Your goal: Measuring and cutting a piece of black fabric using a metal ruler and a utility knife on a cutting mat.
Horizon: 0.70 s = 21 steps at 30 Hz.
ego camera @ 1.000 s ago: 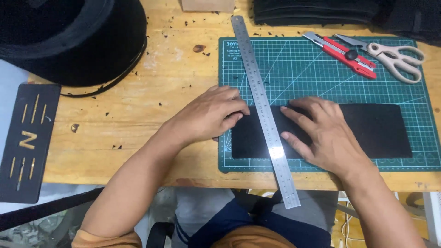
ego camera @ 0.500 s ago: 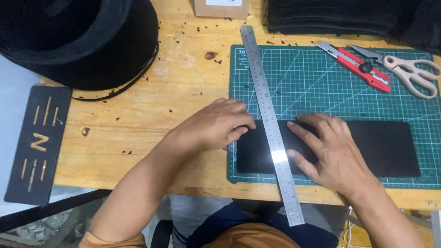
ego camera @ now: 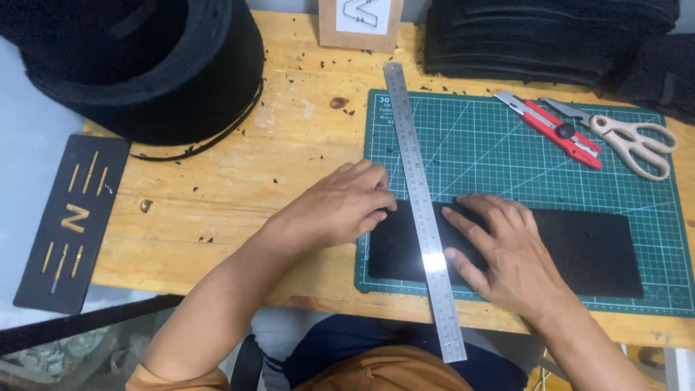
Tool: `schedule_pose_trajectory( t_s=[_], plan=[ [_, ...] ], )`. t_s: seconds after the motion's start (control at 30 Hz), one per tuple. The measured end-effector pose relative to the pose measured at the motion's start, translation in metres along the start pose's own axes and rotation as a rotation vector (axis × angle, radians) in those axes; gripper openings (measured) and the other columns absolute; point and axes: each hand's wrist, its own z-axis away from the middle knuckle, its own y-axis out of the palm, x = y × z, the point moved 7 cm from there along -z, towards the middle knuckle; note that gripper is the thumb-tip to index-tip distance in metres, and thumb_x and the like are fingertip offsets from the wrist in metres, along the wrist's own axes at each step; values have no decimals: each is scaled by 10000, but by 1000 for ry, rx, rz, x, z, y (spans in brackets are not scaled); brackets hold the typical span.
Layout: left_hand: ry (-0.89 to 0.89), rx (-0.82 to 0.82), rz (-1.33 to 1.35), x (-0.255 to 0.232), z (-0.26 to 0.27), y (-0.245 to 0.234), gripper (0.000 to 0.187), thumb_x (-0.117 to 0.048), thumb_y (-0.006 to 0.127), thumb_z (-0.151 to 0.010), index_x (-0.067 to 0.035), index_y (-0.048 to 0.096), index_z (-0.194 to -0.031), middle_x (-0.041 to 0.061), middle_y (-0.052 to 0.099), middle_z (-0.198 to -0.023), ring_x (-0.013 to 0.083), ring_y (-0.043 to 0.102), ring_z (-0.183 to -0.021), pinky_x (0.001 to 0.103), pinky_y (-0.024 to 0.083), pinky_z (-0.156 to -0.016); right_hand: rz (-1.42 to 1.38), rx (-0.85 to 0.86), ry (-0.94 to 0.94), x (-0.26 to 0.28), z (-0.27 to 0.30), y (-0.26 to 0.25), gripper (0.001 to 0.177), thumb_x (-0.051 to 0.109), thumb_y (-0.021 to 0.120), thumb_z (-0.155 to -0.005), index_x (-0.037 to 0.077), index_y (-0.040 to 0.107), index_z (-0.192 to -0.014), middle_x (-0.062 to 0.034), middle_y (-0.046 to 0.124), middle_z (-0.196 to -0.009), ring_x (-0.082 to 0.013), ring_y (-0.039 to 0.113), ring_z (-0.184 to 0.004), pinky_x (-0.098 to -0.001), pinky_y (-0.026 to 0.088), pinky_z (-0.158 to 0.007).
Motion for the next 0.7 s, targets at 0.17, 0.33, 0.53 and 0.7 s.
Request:
schedule_pose_trajectory(
  t_s=[0.17, 0.33, 0.53, 0.7],
  plan=[
    [-55, -13, -275, -60, 36, -22, 198, -152, 604, -985, -23, 690, -1108, 187, 606, -1201, 332, 555, -1164, 471, 454, -1014, 13, -9, -19, 3, 1, -1, 551, 453, 531, -990, 106, 592, -1415, -144, 576, -1401, -340, 515, -1338, -518, 399, -1070],
    [-116, 35, -277, -82, 81, 2, 564, -450, 508, -1035, -48, 549, -1430, 183, 462, -1555, 346, 365, -1473, 497, 283, -1174, 53, 24, 11, 1, 1, 1, 560, 469, 525, -982, 120, 600, -1413, -136, 588, -1414, -323, 507, -1366, -502, 388, -1091],
    [-165, -28, -75, -73, 92, 32, 729, -599, 349, -1056, -49, 445, -1524, 133, 293, -1673, 273, 134, -1580, 471, 73, -1247, 77, 62, 20, 2, 0, 2, 573, 482, 484, -996, 127, 588, -1434, -131, 582, -1438, -333, 486, -1398, -515, 383, -1116],
    [-69, -278, -105, -82, 91, 12, 558, -452, 587, -1026, 0, 625, -1352, 133, 504, -1564, 350, 365, -1505, 524, 290, -1198, 123, 55, -1, 8, -3, -4, 581, 463, 540, -968, 132, 567, -1445, -156, 544, -1488, -351, 492, -1413, -493, 391, -1125]
  ],
)
